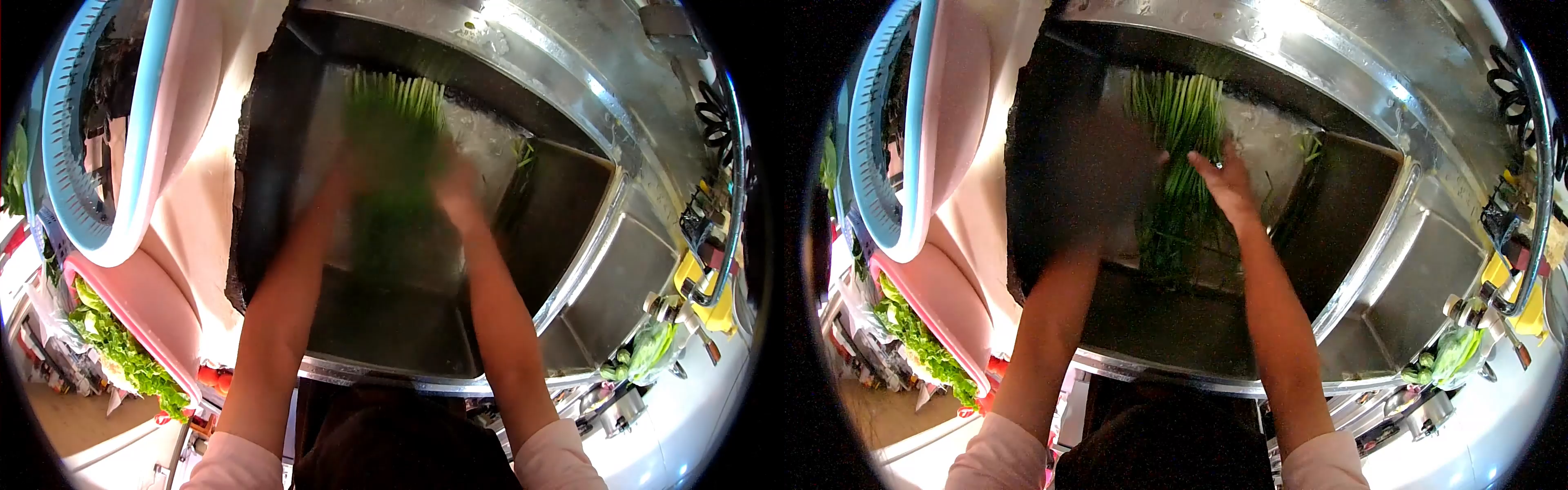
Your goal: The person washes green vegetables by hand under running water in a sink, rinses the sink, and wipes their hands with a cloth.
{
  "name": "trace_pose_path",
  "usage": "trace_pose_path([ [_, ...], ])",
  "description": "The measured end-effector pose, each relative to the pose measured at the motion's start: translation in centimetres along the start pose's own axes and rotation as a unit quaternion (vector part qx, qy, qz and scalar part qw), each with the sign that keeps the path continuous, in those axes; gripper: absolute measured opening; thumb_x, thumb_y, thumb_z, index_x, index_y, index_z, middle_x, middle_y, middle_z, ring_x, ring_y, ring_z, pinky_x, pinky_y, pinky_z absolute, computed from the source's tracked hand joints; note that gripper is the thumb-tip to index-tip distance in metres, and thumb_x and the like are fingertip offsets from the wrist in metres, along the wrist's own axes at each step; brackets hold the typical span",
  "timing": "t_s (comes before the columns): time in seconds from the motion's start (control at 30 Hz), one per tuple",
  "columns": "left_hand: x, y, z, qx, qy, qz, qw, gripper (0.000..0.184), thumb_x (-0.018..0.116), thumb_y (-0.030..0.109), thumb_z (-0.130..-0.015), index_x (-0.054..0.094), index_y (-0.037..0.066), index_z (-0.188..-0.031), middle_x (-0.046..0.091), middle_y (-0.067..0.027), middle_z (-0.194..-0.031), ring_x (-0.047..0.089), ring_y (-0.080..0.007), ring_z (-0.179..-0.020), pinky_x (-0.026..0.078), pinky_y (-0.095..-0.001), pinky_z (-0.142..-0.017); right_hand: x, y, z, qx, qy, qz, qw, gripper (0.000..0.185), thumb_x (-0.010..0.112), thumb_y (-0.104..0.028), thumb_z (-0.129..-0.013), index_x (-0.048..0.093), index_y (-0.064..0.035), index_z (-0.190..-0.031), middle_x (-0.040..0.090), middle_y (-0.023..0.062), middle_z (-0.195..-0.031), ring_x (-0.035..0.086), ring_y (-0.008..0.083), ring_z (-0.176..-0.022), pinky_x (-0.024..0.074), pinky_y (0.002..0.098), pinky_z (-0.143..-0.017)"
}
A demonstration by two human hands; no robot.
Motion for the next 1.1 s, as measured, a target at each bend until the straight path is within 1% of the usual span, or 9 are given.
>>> trace_pose_path([
  [0.27, 1.6, 1.8, 1.2, 0.107, 0.088, -0.177, 0.974, 0.059, 0.067, 0.042, -0.091, 0.051, 0.005, -0.135, 0.050, -0.0167, -0.135, 0.047, -0.0343, -0.123, 0.042, -0.0515, -0.099, 1.5, 2.0, -0.8, 0.269, -0.002, -0.270, 0.924, 0.074, 0.047, -0.056, -0.098, 0.040, 0.0022, -0.144, 0.046, 0.0189, -0.142, 0.045, 0.0274, -0.128, 0.0350, 0.0382, -0.109],
  [0.3, 1.4, 3.1, 2.0, 0.163, 0.106, -0.250, 0.949, 0.057, 0.065, 0.042, -0.092, 0.053, 0.004, -0.132, 0.052, -0.0178, -0.132, 0.049, -0.0342, -0.119, 0.043, -0.0508, -0.098, 1.0, 0.5, 0.1, 0.238, 0.031, -0.305, 0.922, 0.068, 0.044, -0.052, -0.101, 0.045, 0.0035, -0.140, 0.053, 0.0185, -0.136, 0.049, 0.0243, -0.123, 0.0366, 0.0357, -0.107],
  [0.43, 2.0, 4.0, 7.8, 0.332, 0.345, -0.528, 0.701, 0.054, 0.058, 0.044, -0.096, 0.061, -0.003, -0.121, 0.061, -0.0222, -0.119, 0.059, -0.0341, -0.105, 0.046, -0.0479, -0.093, 1.8, -3.0, 2.7, 0.196, -0.087, -0.126, 0.969, 0.101, 0.046, -0.073, -0.087, 0.028, 0.0043, -0.149, 0.029, 0.0226, -0.154, 0.031, 0.0347, -0.140, 0.0241, 0.0419, -0.115],
  [0.57, 2.6, -3.4, -1.1, 0.239, 0.174, -0.375, 0.879, 0.059, 0.060, 0.040, -0.093, 0.053, -0.006, -0.129, 0.055, -0.0255, -0.129, 0.054, -0.0382, -0.115, 0.043, -0.0480, -0.096, 2.7, -1.9, 2.9, 0.194, -0.142, -0.130, 0.962, 0.112, 0.063, -0.074, -0.076, 0.031, 0.0081, -0.146, 0.033, 0.0244, -0.151, 0.035, 0.0369, -0.138, 0.0284, 0.0432, -0.113],
  [0.77, 6.2, -7.3, -2.9, 0.191, 0.005, -0.236, 0.953, 0.087, 0.069, 0.028, -0.083, 0.023, -0.005, -0.150, 0.026, -0.0267, -0.154, 0.024, -0.0375, -0.144, 0.022, -0.0433, -0.116, 2.3, -2.5, 4.2, 0.216, -0.150, -0.317, 0.911, 0.098, 0.090, -0.042, -0.065, 0.043, 0.0136, -0.129, 0.056, 0.0181, -0.123, 0.055, 0.0274, -0.111, 0.0445, 0.0384, -0.095],
  [0.9, 8.5, -5.1, 3.9, 0.255, -0.078, -0.237, 0.934, 0.085, 0.068, 0.015, -0.082, 0.023, 0.001, -0.153, 0.018, -0.0188, -0.160, 0.016, -0.0298, -0.148, 0.016, -0.0387, -0.119, 2.8, 4.9, 3.7, 0.224, -0.107, -0.318, 0.915, 0.054, 0.080, -0.032, -0.079, 0.058, 0.0026, -0.115, 0.064, 0.0100, -0.104, 0.061, 0.0211, -0.096, 0.0495, 0.0374, -0.086],
  [0.97, 8.3, -5.1, 4.4, 0.321, -0.075, -0.285, 0.900, 0.079, 0.066, 0.010, -0.084, 0.027, 0.002, -0.152, 0.019, -0.0162, -0.160, 0.022, -0.0275, -0.146, 0.023, -0.0381, -0.117, 2.3, 5.0, 4.2, 0.277, -0.162, -0.443, 0.837, 0.038, 0.074, -0.030, -0.084, 0.062, -0.0025, -0.108, 0.066, 0.0083, -0.099, 0.064, 0.0223, -0.090, 0.0522, 0.0396, -0.078],
  [1.0, 8.2, -4.6, 4.5, 0.347, -0.118, -0.164, 0.916, 0.059, 0.059, 0.008, -0.089, 0.040, -0.001, -0.145, 0.040, -0.0158, -0.150, 0.043, -0.0261, -0.134, 0.037, -0.0368, -0.109, 2.6, 6.5, 4.4, 0.313, -0.200, -0.508, 0.777, 0.030, 0.070, -0.029, -0.087, 0.063, -0.0052, -0.104, 0.067, 0.0075, -0.096, 0.065, 0.0233, -0.086, 0.0536, 0.0408, -0.074],
  [1.1, 7.6, -4.1, 4.4, 0.188, -0.035, 0.028, 0.981, 0.041, 0.056, 0.015, -0.095, 0.052, -0.002, -0.131, 0.059, -0.0123, -0.125, 0.056, -0.0235, -0.113, 0.044, -0.0340, -0.098, 1.0, 5.1, 5.7, 0.318, -0.201, -0.517, 0.769, 0.029, 0.070, -0.029, -0.088, 0.064, -0.0066, -0.105, 0.068, 0.0080, -0.092, 0.066, 0.0233, -0.082, 0.0542, 0.0395, -0.072],
])
Point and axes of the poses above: each hand's wrist, its own z-axis away from the middle knuckle, its own x-axis out of the palm, y = z × x, the point moved 6 cm from there along -z, towards the middle knuckle
